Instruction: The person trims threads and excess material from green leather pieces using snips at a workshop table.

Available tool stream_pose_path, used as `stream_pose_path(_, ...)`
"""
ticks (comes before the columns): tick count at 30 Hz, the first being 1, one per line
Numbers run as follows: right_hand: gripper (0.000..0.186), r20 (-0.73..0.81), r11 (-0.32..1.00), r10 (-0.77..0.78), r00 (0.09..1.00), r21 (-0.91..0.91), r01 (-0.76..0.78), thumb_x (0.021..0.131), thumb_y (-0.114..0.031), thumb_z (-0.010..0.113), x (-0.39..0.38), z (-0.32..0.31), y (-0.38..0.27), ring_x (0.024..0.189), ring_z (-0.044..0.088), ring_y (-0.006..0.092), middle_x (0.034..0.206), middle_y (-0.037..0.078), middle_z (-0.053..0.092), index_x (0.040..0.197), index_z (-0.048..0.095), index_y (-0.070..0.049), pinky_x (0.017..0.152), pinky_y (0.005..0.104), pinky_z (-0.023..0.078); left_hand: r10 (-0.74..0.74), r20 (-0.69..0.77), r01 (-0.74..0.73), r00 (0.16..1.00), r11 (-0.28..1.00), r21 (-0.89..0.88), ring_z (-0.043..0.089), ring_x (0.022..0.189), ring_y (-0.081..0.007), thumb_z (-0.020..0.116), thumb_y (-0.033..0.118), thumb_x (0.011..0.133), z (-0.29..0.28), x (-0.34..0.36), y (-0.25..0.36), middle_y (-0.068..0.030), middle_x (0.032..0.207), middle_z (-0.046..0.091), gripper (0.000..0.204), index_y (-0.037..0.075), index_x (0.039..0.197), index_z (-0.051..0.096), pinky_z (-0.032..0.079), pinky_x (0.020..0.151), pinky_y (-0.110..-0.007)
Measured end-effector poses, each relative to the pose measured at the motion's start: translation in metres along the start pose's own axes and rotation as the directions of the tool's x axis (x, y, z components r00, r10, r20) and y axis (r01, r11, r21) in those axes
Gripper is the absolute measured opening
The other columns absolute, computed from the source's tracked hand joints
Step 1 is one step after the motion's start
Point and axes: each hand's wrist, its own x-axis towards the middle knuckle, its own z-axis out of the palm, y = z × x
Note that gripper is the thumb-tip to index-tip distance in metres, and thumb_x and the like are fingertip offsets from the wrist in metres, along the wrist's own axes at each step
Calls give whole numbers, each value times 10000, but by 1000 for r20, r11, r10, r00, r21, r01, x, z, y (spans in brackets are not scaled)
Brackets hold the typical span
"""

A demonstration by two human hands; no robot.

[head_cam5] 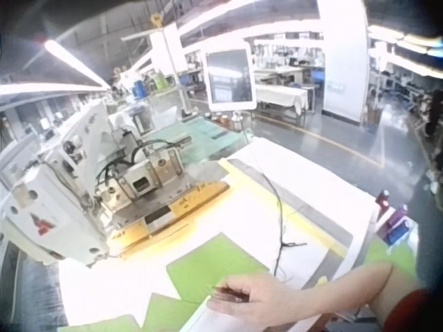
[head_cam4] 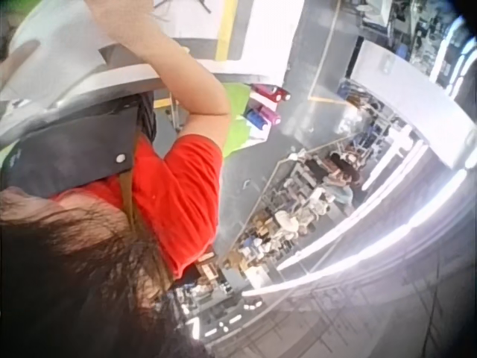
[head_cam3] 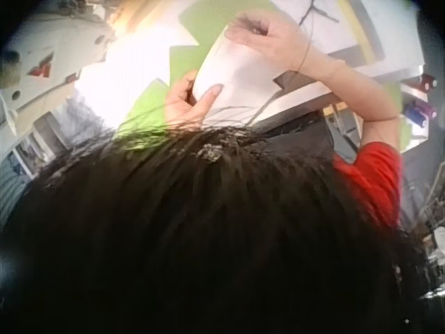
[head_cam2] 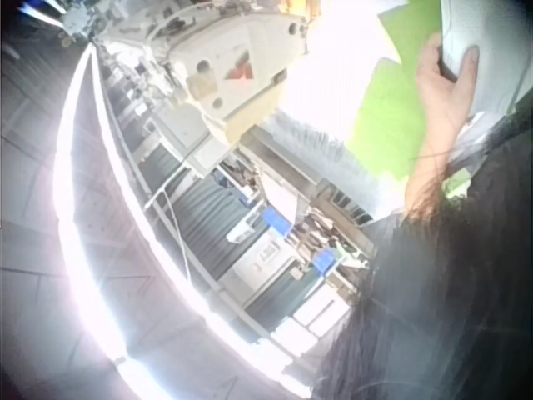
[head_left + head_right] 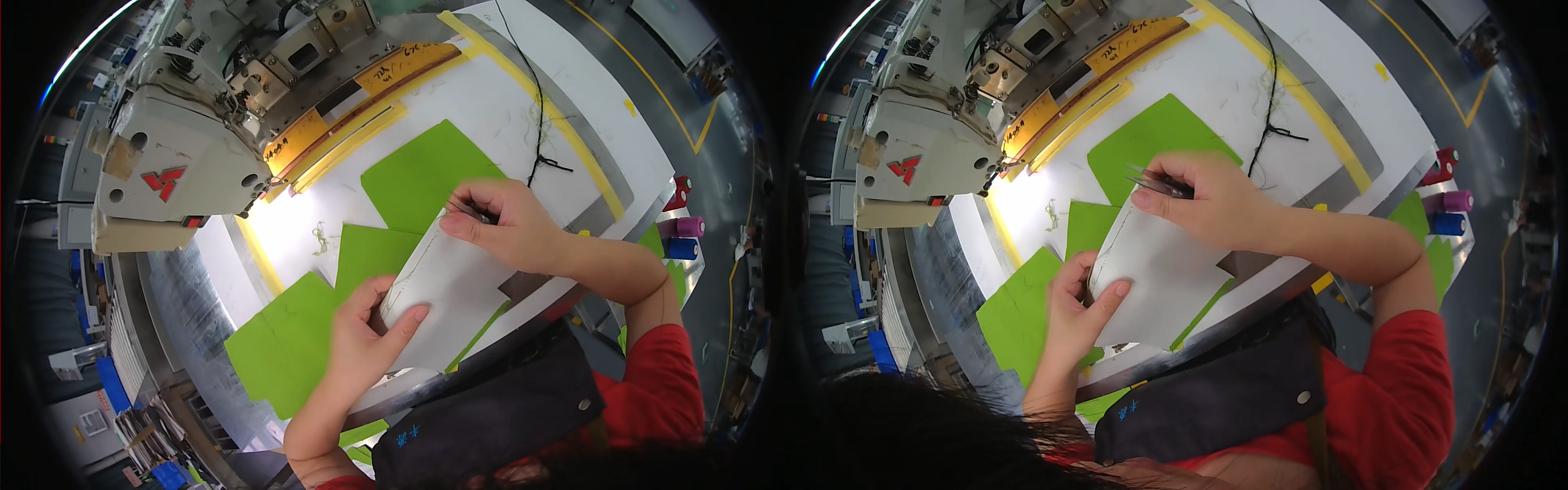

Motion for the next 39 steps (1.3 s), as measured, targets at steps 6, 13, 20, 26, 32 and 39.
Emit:
stream_pose_path(6, 198, -113, 965, -197, 974, -200, 172, 793, -178, 642, -1, 1, 2, 576, 380, 42, 650, -35, 470, 854, 530, -26, 516, 187, 340, -125, -31, 120, 992, 984, -132, 560, 735, -69, 656, 52, 776, -2, -1, 6, -49, 835, 615, 250, -30, 992, 561, 443, 653, -189)
stream_pose_path(13, 315, 254, 439, -720, 646, -554, 707, 722, -244, 688, -21, 18, 0, 501, 523, 153, 681, 17, 543, 923, 532, -59, 432, 258, 380, -84, -31, 81, 996, 995, -64, 558, 747, -71, 636, 47, 784, 1, 1, 0, -51, 839, 616, 247, -22, 1009, 562, 450, 668, -198)
stream_pose_path(20, 320, 277, 381, -672, 686, -665, 642, 694, -262, 699, -16, 24, 12, 511, 530, 152, 648, 7, 517, 884, 529, -67, 433, 275, 384, 43, 54, -38, 998, 996, -86, 541, 915, -108, 567, -33, 784, -3, -1, -2, -67, 994, 562, 325, -19, 1104, 518, 420, 813, -234)
stream_pose_path(26, 307, 301, 375, -643, 704, -678, 632, 691, -244, 691, -17, 24, 13, 511, 530, 153, 652, 6, 520, 879, 530, -63, 443, 272, 392, -34, 9, 35, 999, 975, -219, 534, 973, -129, 549, -56, 786, 0, -3, 2, -57, 984, 527, 352, -13, 1132, 506, 397, 880, -249)
stream_pose_path(32, 313, 280, 376, -656, 701, -684, 625, 688, -247, 693, -17, 24, 12, 511, 529, 153, 648, 6, 517, 882, 531, -62, 449, 274, 399, -19, -5, 18, 1000, 984, -175, 542, 957, -128, 555, -45, 792, 0, -3, 4, -68, 1000, 550, 349, -21, 1135, 498, 414, 862, -254)
stream_pose_path(39, 325, 277, 359, -662, 696, -698, 620, 683, -249, 698, -17, 27, 15, 507, 529, 154, 651, 7, 520, 892, 530, -66, 445, 279, 400, -34, -15, 32, 999, 993, -118, 561, 859, -85, 568, -24, 797, 3, -4, 1, -23, 939, 554, 325, 8, 1117, 523, 427, 684, -180)
